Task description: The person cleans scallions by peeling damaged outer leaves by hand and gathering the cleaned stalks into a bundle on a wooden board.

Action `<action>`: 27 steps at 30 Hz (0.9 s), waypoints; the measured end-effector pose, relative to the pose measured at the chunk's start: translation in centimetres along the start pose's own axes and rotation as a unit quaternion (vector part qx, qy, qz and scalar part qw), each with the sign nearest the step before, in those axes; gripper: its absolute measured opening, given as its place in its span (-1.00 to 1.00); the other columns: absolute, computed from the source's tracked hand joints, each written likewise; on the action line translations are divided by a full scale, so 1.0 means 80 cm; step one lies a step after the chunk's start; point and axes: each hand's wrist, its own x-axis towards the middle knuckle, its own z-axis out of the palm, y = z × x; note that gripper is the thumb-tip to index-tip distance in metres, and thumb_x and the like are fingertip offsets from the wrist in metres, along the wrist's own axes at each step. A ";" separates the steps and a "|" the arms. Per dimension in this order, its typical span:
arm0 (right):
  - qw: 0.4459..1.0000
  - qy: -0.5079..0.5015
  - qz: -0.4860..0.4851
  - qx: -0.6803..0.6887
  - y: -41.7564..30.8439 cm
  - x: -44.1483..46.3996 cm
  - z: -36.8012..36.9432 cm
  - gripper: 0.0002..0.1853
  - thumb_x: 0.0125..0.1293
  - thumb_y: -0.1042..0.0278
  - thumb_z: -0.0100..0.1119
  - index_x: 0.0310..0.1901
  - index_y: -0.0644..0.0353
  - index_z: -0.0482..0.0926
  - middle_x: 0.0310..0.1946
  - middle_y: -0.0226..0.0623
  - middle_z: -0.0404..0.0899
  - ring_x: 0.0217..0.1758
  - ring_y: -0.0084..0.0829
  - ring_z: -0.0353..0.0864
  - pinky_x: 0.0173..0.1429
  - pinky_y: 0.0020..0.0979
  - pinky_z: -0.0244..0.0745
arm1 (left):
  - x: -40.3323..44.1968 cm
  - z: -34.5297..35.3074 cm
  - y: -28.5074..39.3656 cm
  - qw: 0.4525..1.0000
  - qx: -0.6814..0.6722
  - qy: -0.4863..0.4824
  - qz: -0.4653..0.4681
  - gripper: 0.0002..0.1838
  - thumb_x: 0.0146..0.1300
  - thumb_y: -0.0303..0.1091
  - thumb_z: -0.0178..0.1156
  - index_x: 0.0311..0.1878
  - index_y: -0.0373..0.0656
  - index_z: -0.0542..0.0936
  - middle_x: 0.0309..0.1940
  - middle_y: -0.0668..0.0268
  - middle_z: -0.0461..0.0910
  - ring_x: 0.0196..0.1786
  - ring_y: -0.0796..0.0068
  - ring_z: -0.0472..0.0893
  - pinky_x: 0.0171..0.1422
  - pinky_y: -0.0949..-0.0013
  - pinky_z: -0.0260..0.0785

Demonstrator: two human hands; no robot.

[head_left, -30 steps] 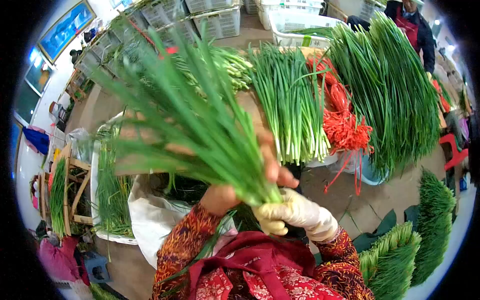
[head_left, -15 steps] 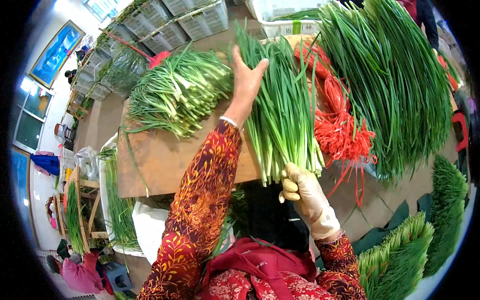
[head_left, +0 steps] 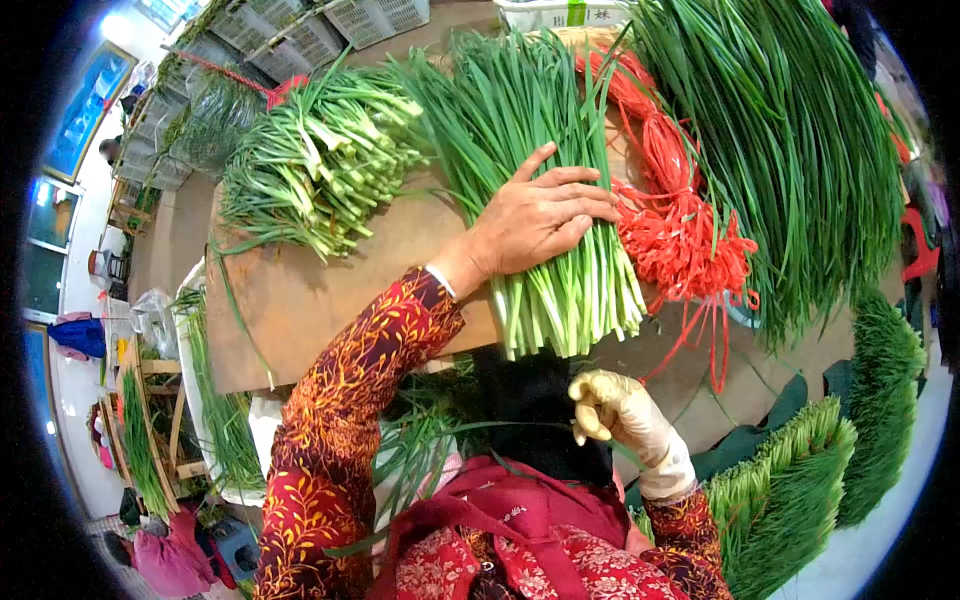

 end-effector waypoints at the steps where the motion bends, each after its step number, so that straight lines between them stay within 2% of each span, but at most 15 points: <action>1: 0.999 0.032 0.018 -0.035 0.003 -0.008 -0.002 -0.65 0.29 0.05 -0.06 -0.27 0.23 0.45 -0.73 -0.46 0.30 -0.71 -0.64 0.21 -0.45 -0.56 0.34 | -0.001 0.001 -0.001 1.000 -0.001 0.006 0.006 -0.67 0.25 -0.29 -0.20 -0.02 0.10 0.51 0.01 0.48 0.48 0.19 0.46 0.34 0.41 0.14 -0.27; 5: 0.986 0.088 0.069 -0.125 0.010 -0.031 -0.002 -0.68 0.29 0.12 -0.03 -0.45 0.22 0.43 -0.80 -0.48 0.22 -0.77 -0.67 0.11 -0.55 -0.56 0.23 | -0.005 -0.002 -0.001 1.000 0.005 0.012 0.008 -0.66 0.24 -0.29 -0.20 0.02 0.09 0.48 0.04 0.49 0.46 0.19 0.48 0.33 0.41 0.14 -0.27; 7: 0.965 0.111 0.100 -0.216 -0.006 -0.040 0.011 -0.72 0.27 0.18 0.00 -0.42 0.24 0.47 -0.74 -0.47 0.30 -0.68 -0.68 0.22 -0.50 -0.59 0.23 | -0.003 -0.003 0.002 1.000 0.009 0.021 0.014 -0.65 0.24 -0.29 -0.20 0.04 0.09 0.46 0.05 0.50 0.45 0.19 0.49 0.33 0.42 0.14 -0.27; 8: 0.888 0.134 -0.044 -0.437 -0.011 -0.044 0.014 -0.78 0.25 0.24 0.02 -0.37 0.23 0.48 -0.67 -0.46 0.35 -0.61 -0.68 0.29 -0.46 -0.62 0.25 | -0.002 -0.004 0.002 1.000 0.021 0.015 0.011 -0.65 0.24 -0.28 -0.20 0.07 0.09 0.44 0.07 0.50 0.43 0.19 0.48 0.33 0.42 0.15 -0.27; 9: 0.746 0.146 -0.182 -0.624 -0.018 -0.048 0.019 -0.83 0.23 0.30 0.04 -0.32 0.23 0.50 -0.60 -0.46 0.41 -0.53 -0.69 0.35 -0.42 -0.64 0.28 | -0.003 -0.005 0.003 0.999 0.032 0.007 0.008 -0.64 0.25 -0.28 -0.19 0.09 0.10 0.42 0.08 0.50 0.42 0.19 0.48 0.33 0.42 0.16 -0.27; 10: 0.797 0.205 -0.167 -0.543 -0.036 -0.053 0.031 -0.82 0.16 0.31 0.13 -0.25 0.21 0.52 -0.40 -0.34 0.54 -0.30 -0.52 0.51 -0.18 -0.49 0.42 | -0.002 -0.007 0.002 0.999 0.026 0.006 0.020 -0.63 0.25 -0.26 -0.20 0.11 0.11 0.40 0.08 0.48 0.43 0.20 0.48 0.32 0.41 0.14 -0.27; 11: 0.837 0.216 -0.182 -0.468 -0.054 -0.054 0.034 -0.83 0.13 0.41 0.15 -0.22 0.21 0.53 -0.40 -0.29 0.54 -0.30 -0.53 0.52 -0.15 -0.53 0.41 | -0.002 -0.008 0.002 0.999 0.025 0.009 0.022 -0.63 0.25 -0.26 -0.20 0.11 0.11 0.40 0.08 0.48 0.43 0.20 0.48 0.32 0.41 0.14 -0.27; 12: 0.818 0.246 -0.262 -0.449 -0.062 -0.047 0.034 -0.83 0.13 0.44 0.15 -0.21 0.21 0.53 -0.41 -0.27 0.54 -0.34 -0.53 0.52 -0.20 -0.54 0.42 | -0.002 -0.009 0.003 0.999 0.032 -0.004 0.024 -0.64 0.25 -0.26 -0.20 0.10 0.11 0.40 0.07 0.47 0.43 0.20 0.49 0.32 0.41 0.13 -0.28; 15: 0.635 0.288 -0.322 -0.640 -0.107 -0.015 0.044 -0.76 0.12 0.37 0.15 -0.13 0.03 0.49 -0.48 -0.32 0.53 -0.49 -0.41 0.52 -0.41 -0.46 0.39 | -0.003 -0.010 0.004 0.999 0.029 -0.021 0.023 -0.66 0.25 -0.25 -0.20 0.05 0.12 0.45 0.04 0.45 0.44 0.20 0.50 0.31 0.40 0.10 -0.28; 17: 0.607 0.283 -0.262 -0.695 -0.117 0.006 0.034 -0.78 0.13 0.31 0.14 -0.16 0.05 0.50 -0.44 -0.28 0.54 -0.45 -0.38 0.55 -0.40 -0.42 0.41 | -0.004 -0.009 0.003 0.999 0.028 -0.024 0.019 -0.67 0.25 -0.25 -0.20 0.00 0.11 0.49 0.03 0.46 0.45 0.20 0.51 0.31 0.40 0.10 -0.28; 20: 0.554 0.268 -0.264 -0.743 -0.114 0.026 0.012 -0.81 0.11 0.27 0.14 -0.22 0.08 0.52 -0.40 -0.25 0.55 -0.40 -0.32 0.56 -0.35 -0.40 0.43 | -0.003 -0.004 0.001 1.000 0.016 -0.010 0.012 -0.68 0.24 -0.25 -0.19 -0.04 0.10 0.52 -0.01 0.45 0.47 0.18 0.49 0.33 0.40 0.09 -0.26; 23: 0.616 0.249 -0.230 -0.711 -0.109 0.015 0.005 -0.83 0.10 0.25 0.16 -0.30 0.11 0.54 -0.37 -0.22 0.55 -0.38 -0.27 0.56 -0.32 -0.41 0.44 | -0.005 -0.003 0.001 1.000 0.009 -0.004 0.010 -0.68 0.24 -0.25 -0.19 -0.06 0.09 0.53 -0.03 0.44 0.48 0.17 0.47 0.34 0.40 0.09 -0.26; 25: 0.816 0.093 -0.098 -0.562 -0.110 -0.026 0.017 -0.83 0.13 0.28 0.17 -0.33 0.20 0.56 -0.47 -0.26 0.55 -0.38 -0.40 0.56 -0.27 -0.46 0.43 | -0.006 -0.001 -0.001 1.000 0.006 0.001 0.009 -0.68 0.24 -0.25 -0.19 -0.07 0.09 0.53 -0.04 0.44 0.49 0.17 0.46 0.34 0.40 0.09 -0.26; 26: 0.884 -0.029 -0.074 -0.460 -0.107 -0.049 0.024 -0.83 0.17 0.30 0.14 -0.35 0.24 0.56 -0.50 -0.33 0.54 -0.37 -0.48 0.53 -0.26 -0.48 0.43 | -0.007 0.000 -0.001 1.000 0.002 0.006 0.012 -0.68 0.23 -0.26 -0.20 -0.07 0.10 0.53 -0.04 0.43 0.49 0.17 0.45 0.34 0.40 0.09 -0.26; 27: 0.866 -0.157 -0.075 -0.469 -0.105 -0.061 0.023 -0.85 0.20 0.32 0.11 -0.36 0.23 0.57 -0.51 -0.37 0.54 -0.37 -0.49 0.53 -0.26 -0.50 0.42 | -0.007 0.000 -0.002 1.000 -0.001 0.010 0.013 -0.68 0.23 -0.26 -0.20 -0.07 0.10 0.53 -0.04 0.43 0.49 0.17 0.45 0.34 0.40 0.08 -0.26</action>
